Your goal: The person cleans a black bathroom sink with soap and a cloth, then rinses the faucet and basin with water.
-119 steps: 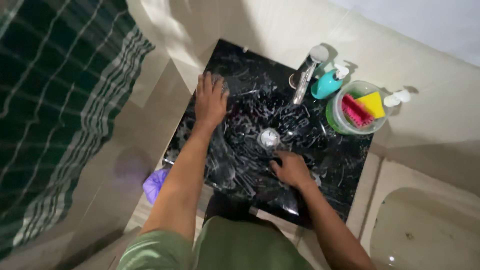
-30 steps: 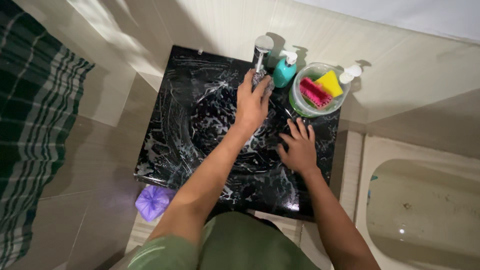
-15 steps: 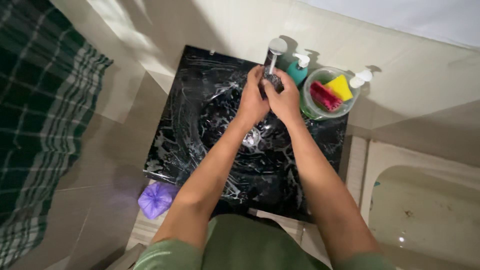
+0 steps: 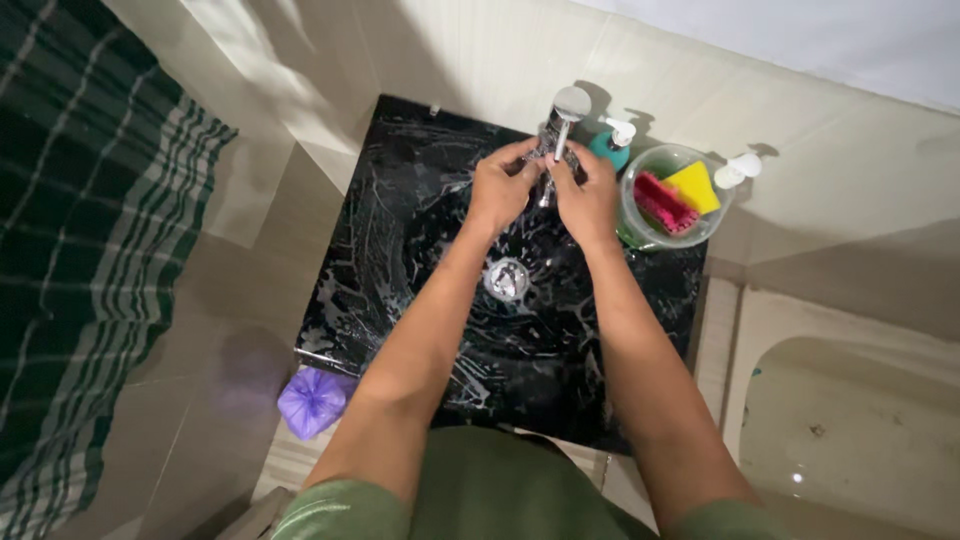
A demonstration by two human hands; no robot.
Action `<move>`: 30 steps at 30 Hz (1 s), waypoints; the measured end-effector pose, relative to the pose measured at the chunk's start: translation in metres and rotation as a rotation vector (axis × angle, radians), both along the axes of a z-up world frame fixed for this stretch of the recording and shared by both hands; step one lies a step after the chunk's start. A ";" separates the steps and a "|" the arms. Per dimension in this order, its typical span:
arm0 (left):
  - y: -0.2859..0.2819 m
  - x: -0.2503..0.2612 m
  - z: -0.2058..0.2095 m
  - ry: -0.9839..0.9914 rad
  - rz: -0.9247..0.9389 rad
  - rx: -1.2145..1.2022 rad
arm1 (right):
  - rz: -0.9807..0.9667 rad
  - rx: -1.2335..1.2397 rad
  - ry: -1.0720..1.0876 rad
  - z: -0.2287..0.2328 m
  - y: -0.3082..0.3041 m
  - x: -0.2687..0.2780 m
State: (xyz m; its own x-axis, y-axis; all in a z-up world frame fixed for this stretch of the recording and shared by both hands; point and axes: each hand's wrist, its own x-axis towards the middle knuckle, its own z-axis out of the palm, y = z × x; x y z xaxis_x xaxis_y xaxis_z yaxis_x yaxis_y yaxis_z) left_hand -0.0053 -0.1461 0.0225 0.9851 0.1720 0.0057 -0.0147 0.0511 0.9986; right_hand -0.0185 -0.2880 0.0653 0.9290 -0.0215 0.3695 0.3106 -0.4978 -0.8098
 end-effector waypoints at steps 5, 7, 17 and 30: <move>0.011 -0.023 -0.003 -0.293 -0.066 0.152 | 0.034 0.124 0.113 -0.010 -0.009 -0.021; 0.013 -0.030 -0.003 -0.315 -0.080 0.123 | 0.048 0.004 -0.013 -0.017 -0.012 -0.028; 0.003 0.009 0.009 -0.084 0.028 0.071 | -0.008 0.464 0.078 -0.018 -0.002 0.019; -0.004 -0.019 0.019 -0.216 0.137 0.302 | 0.008 0.405 0.170 -0.011 -0.012 0.003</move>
State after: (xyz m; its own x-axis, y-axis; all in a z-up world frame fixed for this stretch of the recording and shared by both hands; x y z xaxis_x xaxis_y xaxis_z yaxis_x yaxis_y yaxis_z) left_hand -0.0239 -0.1498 0.0416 0.9236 0.2606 0.2811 -0.2129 -0.2612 0.9415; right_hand -0.0154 -0.2996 0.0541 0.9767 -0.1256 0.1742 0.1583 -0.1276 -0.9791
